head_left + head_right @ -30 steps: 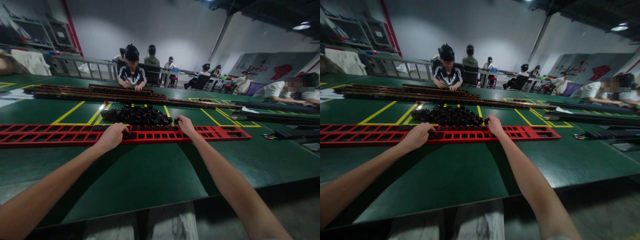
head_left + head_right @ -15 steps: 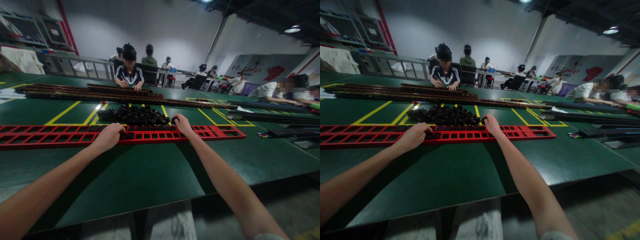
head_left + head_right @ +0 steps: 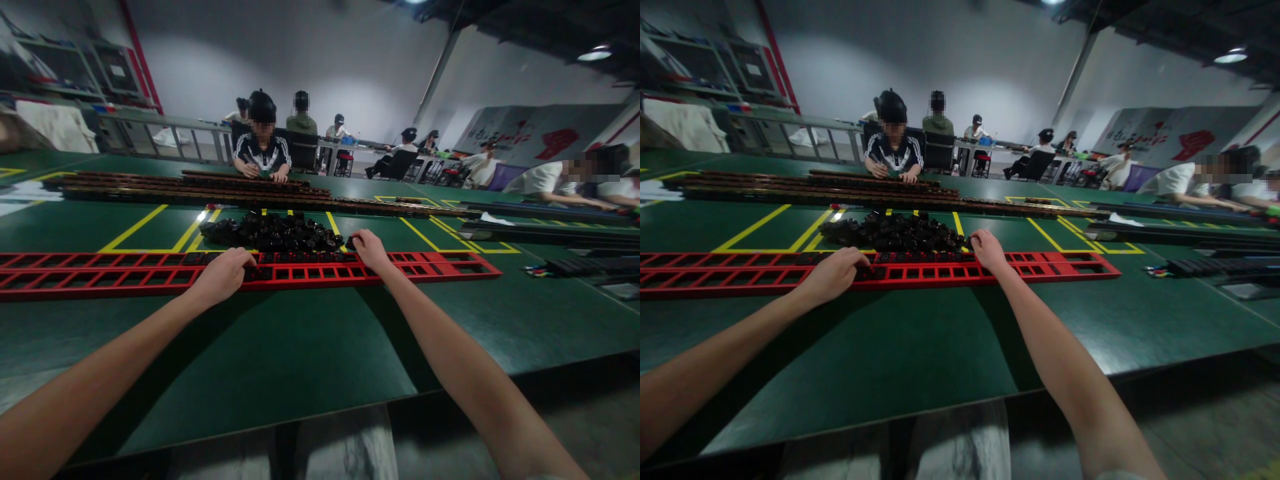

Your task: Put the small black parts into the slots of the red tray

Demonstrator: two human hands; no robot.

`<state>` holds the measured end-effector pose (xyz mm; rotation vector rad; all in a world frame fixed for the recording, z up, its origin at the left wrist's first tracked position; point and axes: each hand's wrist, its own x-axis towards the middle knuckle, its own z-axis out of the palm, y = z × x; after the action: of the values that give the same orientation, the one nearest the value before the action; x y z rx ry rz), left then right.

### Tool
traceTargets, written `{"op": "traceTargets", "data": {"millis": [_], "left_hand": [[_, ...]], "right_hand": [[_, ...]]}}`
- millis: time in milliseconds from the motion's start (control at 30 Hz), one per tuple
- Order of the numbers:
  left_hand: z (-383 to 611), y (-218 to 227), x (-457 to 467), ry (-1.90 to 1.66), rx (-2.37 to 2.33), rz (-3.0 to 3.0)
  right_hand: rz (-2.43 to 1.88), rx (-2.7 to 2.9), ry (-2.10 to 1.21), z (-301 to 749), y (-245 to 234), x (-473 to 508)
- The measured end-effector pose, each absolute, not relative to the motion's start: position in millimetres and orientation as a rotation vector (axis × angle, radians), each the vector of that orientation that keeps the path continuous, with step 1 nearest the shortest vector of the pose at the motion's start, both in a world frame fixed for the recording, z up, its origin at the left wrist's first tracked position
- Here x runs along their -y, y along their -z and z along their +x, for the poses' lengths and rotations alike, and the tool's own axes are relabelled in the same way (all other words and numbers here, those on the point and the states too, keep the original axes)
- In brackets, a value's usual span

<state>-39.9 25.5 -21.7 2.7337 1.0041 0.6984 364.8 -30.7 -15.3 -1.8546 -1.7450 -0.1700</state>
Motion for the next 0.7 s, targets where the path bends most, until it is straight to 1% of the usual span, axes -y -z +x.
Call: {"op": "traceTargets", "data": {"millis": [267, 500, 600, 700], "left_hand": [[-38.3, 22.5, -25.4, -0.709, -1.019, 2.736], [-38.3, 21.6, -24.7, -0.7, -1.004, 2.754], [-37.1, 22.1, -25.0, -0.704, -0.98, 2.77], [-35.9, 21.8, -24.4, -0.713, -0.973, 2.794]], "right_hand": [[-1.752, 1.767, 0.063, 368.7, 17.9, 27.7], [-1.665, 1.803, 0.116, 368.0, 15.8, 30.8], [-1.56, 1.699, 0.195, 359.8, 12.4, 32.4], [-1.417, 1.536, 0.062, 343.6, 11.0, 30.2]]}}
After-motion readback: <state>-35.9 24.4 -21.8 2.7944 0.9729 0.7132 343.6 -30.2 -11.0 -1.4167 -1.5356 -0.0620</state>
